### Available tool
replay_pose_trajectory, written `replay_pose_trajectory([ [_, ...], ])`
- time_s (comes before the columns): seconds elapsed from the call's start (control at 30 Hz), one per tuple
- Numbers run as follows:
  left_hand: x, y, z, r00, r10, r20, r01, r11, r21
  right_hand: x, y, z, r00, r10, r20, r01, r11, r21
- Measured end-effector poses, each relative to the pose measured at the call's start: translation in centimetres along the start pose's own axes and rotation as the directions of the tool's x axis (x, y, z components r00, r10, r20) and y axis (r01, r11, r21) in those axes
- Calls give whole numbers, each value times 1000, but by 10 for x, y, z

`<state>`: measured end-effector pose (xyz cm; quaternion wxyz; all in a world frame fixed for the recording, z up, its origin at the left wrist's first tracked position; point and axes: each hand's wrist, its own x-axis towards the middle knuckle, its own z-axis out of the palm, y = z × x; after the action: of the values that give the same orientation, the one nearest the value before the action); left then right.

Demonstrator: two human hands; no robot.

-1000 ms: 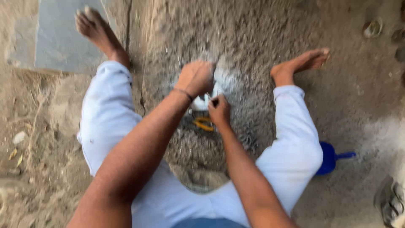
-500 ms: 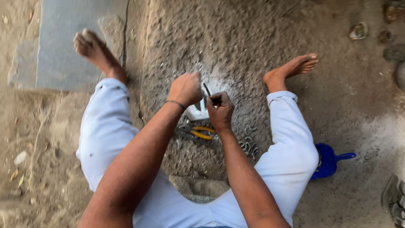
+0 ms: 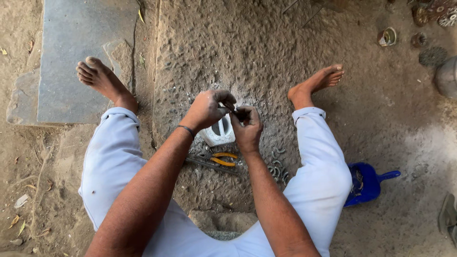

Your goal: The person sits on the ground and repeatedly hammers small metal pieces on a hexagonal anvil to bend them into hook shapes. They use pliers to hold and adjust the metal pieces between hammer strikes.

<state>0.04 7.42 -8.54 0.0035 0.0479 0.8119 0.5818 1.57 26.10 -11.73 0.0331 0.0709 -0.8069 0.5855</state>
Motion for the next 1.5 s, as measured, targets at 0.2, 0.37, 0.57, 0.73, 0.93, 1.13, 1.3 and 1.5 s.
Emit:
replay_pose_trajectory([
  [0.2, -4, 11, -3, 999, 32, 3, -32, 996, 82, -2, -10, -5, 999, 32, 2, -32, 999, -4],
  [0.37, -13, -2, -6, 991, 55, 120, -102, 895, 435, -3, -10, -10, 999, -32, 40, 43, 954, -296],
  [0.57, -20, -61, 18, 995, -96, 5, 77, 833, 548, -25, 30, 10, 982, 189, 7, -176, 929, -325],
  [0.73, -47, -113, 23, 888, -454, -77, 421, 733, 534, -102, 51, 41, 663, 560, 497, -54, 698, -714],
  [0.93, -57, -137, 41, 827, -560, -62, 511, 699, 501, -147, 69, 48, 704, 357, 614, 382, 539, -751],
  [1.13, -53, -135, 39, 754, -657, -6, 580, 661, 476, -130, 84, 54, 640, 369, 674, 488, 482, -728],
  [1.3, -52, -134, 46, 756, -653, 30, 555, 665, 500, -128, 62, 52, 578, 641, 506, 103, 557, -824],
  [1.5, -46, -128, 42, 684, -722, 101, 581, 623, 523, -123, 22, 12, 392, 891, 230, -448, 403, -798],
])
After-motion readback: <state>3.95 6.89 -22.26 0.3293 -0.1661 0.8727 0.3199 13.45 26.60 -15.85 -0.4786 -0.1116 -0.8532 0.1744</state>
